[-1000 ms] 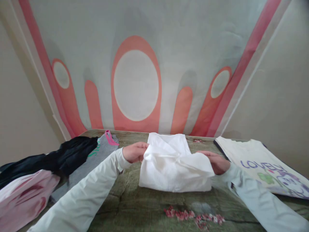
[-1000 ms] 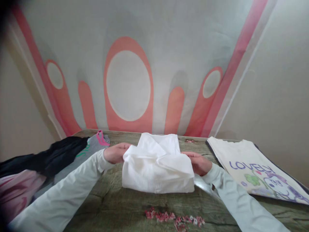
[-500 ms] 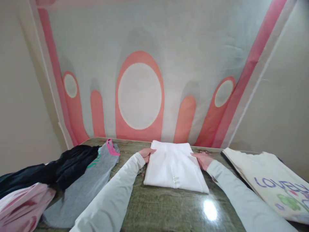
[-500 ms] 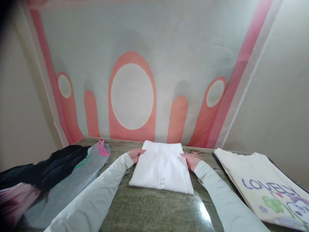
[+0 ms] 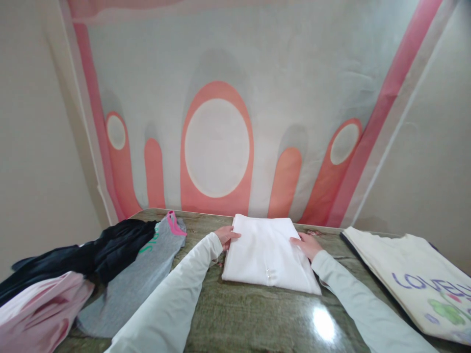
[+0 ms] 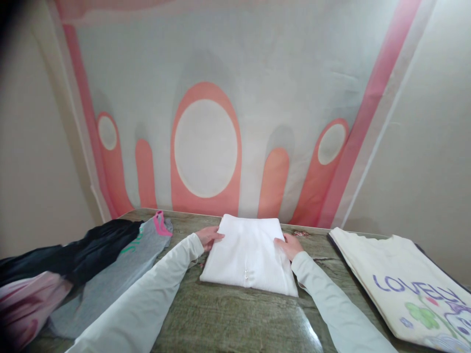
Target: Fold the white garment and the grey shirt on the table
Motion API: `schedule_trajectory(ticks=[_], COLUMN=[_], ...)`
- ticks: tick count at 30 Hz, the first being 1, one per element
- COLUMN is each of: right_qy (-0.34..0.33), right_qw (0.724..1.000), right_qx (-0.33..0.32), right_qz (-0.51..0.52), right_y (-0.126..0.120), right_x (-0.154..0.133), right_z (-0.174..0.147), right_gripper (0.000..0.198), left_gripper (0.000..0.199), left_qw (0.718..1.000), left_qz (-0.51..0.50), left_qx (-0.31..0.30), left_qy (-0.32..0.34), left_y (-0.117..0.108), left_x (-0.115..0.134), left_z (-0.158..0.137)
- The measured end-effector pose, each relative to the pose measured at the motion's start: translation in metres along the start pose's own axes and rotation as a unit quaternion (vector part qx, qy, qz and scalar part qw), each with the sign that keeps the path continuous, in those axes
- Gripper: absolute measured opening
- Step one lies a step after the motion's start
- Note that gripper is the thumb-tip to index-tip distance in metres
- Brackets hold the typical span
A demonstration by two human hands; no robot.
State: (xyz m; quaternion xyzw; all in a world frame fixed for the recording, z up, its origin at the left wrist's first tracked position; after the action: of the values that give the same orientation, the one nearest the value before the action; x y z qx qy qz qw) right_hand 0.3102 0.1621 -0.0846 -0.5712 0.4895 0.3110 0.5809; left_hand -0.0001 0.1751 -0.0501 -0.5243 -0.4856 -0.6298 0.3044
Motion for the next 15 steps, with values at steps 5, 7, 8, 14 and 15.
schedule_trajectory(ticks=[5,7,8,14,15], right_qy=[-0.033,-0.033,-0.029,-0.086,-0.102], right_qw=[0.999,0.999,0.999,0.995,0.994], right_qx=[0.002,0.004,0.005,0.007,0.017], right_qz=[0.015,0.031,0.040,0.042,0.027], right_y=[0.003,0.004,0.004,0.005,0.004], right_x=[0.004,0.009,0.012,0.013,0.012], right_z=[-0.003,-0.004,-0.005,-0.018,-0.022], right_gripper=[0.044,0.053,0.058,0.053,0.050], left_gripper=[0.079,0.091,0.094,0.088,0.081], left_qw=[0.997,0.994,0.993,0.993,0.993], left_qz=[0.065,0.091,0.096,0.082,0.084], left_qx=[0.046,0.065,0.068,0.050,0.045], left_qy=[-0.007,0.001,0.007,0.065,0.076], left_y=[-0.006,-0.006,-0.005,0.004,0.005], left_x=[-0.002,-0.003,-0.003,-0.008,-0.009], left_z=[-0.030,-0.044,-0.051,-0.079,-0.080])
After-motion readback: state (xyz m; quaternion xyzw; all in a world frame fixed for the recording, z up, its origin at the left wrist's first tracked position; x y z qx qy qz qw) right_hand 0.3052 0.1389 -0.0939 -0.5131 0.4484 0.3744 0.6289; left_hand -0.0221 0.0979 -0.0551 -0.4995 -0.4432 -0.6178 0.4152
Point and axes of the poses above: each hand's wrist, its own z-axis towards the middle knuckle, its own y-axis out of the palm, x = y × z, the point moved 4 cm from there along z, towards the middle knuckle, and after that the axes turned 15 degrees about y, right-handed, at the moved point
